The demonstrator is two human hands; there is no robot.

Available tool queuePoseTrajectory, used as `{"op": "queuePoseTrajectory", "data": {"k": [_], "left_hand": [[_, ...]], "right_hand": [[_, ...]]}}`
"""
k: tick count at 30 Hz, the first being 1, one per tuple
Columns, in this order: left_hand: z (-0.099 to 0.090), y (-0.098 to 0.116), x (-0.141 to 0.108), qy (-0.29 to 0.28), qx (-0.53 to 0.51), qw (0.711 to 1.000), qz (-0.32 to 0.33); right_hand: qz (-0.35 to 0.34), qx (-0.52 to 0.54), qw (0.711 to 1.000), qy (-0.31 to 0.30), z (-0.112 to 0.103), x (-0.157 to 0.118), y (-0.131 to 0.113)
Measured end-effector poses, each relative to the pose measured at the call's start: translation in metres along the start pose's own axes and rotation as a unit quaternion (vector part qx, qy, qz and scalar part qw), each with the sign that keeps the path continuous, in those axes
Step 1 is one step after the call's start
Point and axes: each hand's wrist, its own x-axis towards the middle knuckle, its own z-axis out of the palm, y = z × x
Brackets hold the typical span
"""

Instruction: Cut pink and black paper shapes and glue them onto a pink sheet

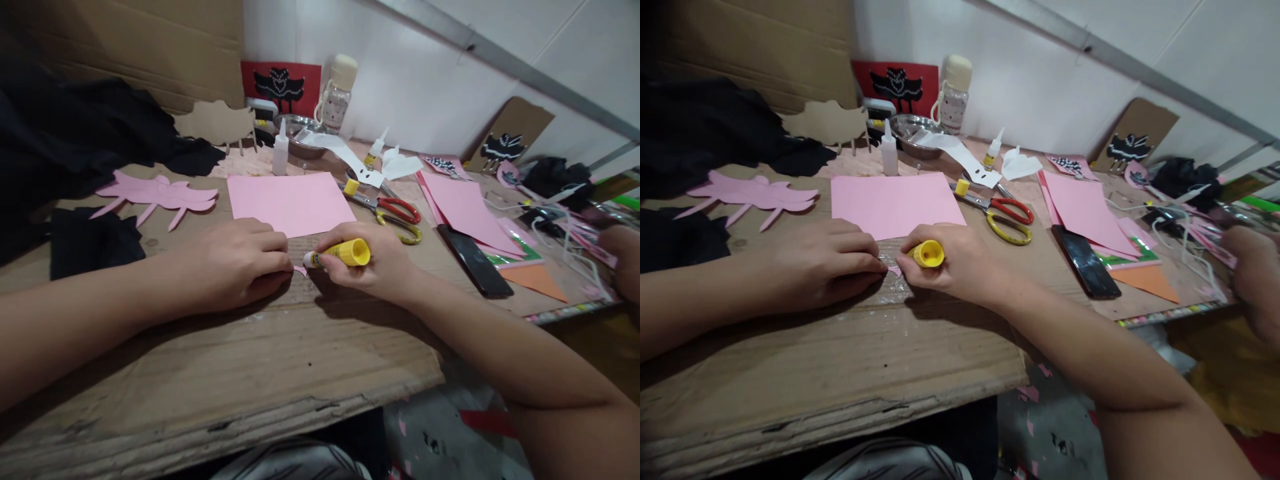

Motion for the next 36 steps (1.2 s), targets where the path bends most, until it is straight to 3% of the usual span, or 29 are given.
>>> {"op": "queuePoseTrajectory", "data": {"k": [4,10,23,28,36], "left_hand": [[-0.0018,0.0009,0.0013,-0.003,-0.001,1.0,0.002],[-0.0008,0.0006,0.0024,-0.009,0.002,1.0,-0.002],[0.0002,-0.0008,-0.001,0.006,-0.001,1.0,0.003],[-0.0007,-0.0004,0.0002,0.002,-0.003,1.0,0.002],[-0.0015,0.0008,0.0013,-0.005,-0.006,1.0,0.001]], "right_hand": [[0.002,-0.033,0.999,0.023,-0.0015,-0.0015,-0.0002],[0.011,-0.014,0.992,0.126,-0.0064,-0.0017,-0.0065],[0.005,0.033,0.999,-0.003,0.0022,0.0011,-0.0009],[-0.002,-0.014,1.0,0.018,0.0014,0.0009,-0.0012],[0.037,-0.013,0.992,0.121,-0.0064,-0.0013,-0.0028]]}}
